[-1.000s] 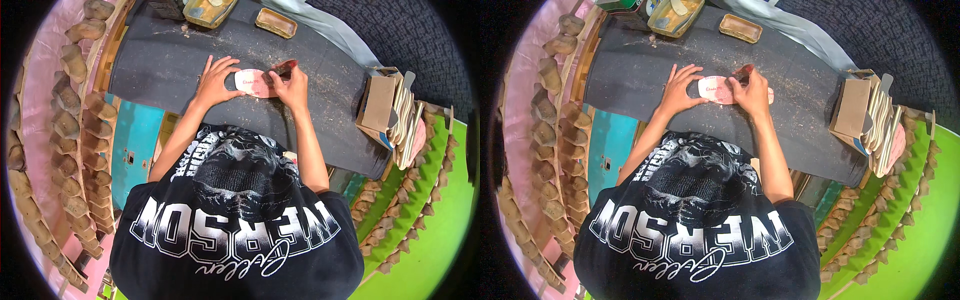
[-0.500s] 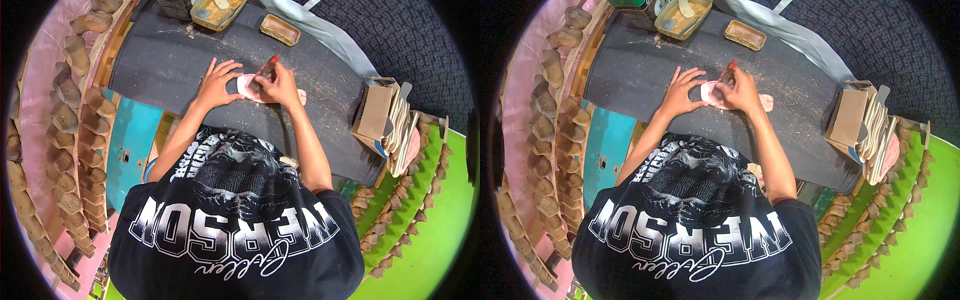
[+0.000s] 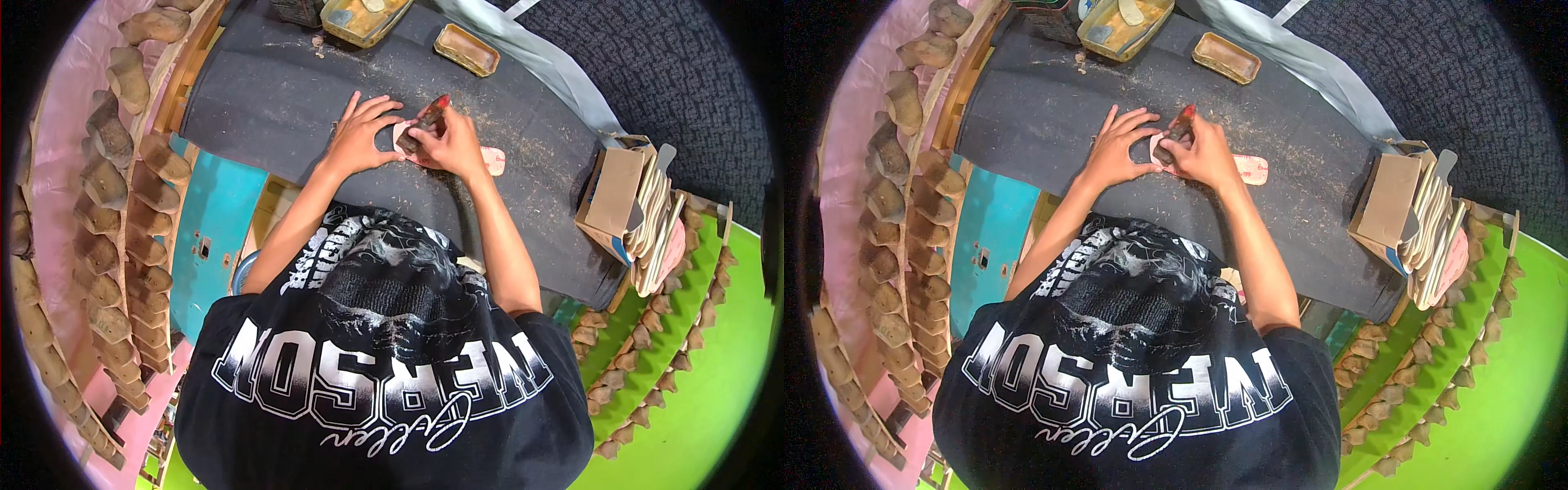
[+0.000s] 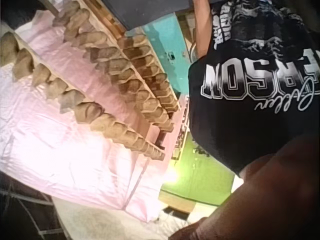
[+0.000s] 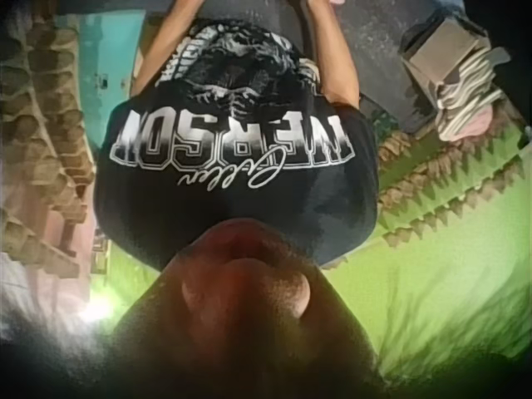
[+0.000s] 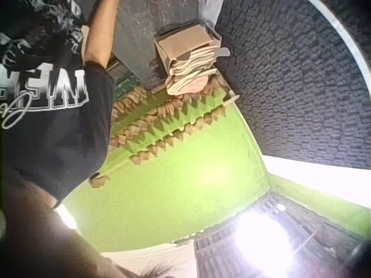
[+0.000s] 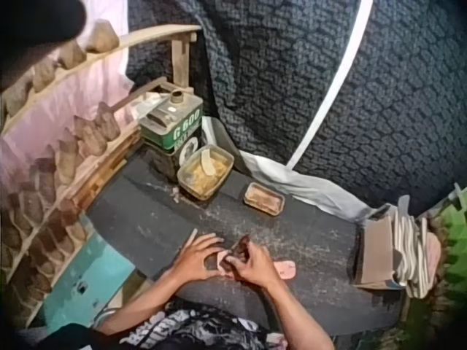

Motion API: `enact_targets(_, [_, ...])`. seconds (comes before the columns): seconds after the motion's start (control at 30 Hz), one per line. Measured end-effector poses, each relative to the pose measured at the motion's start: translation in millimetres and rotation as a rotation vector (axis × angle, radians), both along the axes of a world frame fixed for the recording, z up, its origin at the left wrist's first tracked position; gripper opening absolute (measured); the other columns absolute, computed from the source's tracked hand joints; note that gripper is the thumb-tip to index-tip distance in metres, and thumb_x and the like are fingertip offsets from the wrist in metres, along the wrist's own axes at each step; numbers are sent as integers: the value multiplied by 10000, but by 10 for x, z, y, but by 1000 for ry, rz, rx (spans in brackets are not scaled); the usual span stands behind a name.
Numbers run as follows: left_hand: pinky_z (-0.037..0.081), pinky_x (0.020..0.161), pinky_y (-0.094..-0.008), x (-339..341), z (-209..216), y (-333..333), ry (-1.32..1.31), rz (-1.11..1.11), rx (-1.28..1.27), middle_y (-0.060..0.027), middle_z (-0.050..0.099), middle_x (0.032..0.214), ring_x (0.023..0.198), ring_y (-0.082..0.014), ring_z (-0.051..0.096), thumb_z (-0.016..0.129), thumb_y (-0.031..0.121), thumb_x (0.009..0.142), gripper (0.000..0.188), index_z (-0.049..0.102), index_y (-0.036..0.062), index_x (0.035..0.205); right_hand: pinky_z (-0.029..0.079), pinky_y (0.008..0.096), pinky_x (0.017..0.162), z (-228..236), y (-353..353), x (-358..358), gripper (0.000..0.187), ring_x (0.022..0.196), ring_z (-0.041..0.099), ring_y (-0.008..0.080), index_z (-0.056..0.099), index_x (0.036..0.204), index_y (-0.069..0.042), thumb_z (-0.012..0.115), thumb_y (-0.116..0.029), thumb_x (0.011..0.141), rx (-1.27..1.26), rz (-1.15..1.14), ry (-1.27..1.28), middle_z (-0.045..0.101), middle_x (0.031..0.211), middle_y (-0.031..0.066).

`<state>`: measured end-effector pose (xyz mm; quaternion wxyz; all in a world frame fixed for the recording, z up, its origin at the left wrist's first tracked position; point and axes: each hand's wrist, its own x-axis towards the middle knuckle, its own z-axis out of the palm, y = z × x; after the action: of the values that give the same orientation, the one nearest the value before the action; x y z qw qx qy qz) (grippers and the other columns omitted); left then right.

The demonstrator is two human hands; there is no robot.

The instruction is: The person takes shoe insoles from a box, applies glue onto them using a brush, and places them into a basket.

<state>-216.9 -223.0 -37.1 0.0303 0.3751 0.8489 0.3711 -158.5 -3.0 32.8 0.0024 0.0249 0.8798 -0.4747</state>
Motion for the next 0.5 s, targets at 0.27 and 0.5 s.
enact_targets(0.27, [165, 1334, -579, 9, 0, 3, 3, 7, -8, 8, 610, 1525, 1523, -248, 449, 954, 409, 678, 681, 755, 181, 1288, 583, 412, 717, 172, 35, -43, 292, 837, 775, 365, 678, 1062, 3, 825, -125, 845, 88, 87, 84, 771, 966, 206])
enact_targets(0.5, [163, 1332, -584, 2, -16, -7, 17, 9, -13, 6, 606, 1529, 1521, -252, 452, 948, 425, 684, 690, 751, 172, 1295, 575, 362, 679, 6, -36, 41, 268, 723, 750, 230, 682, 1059, -6, 826, -114, 861, 51, -42, 162, 765, 882, 150])
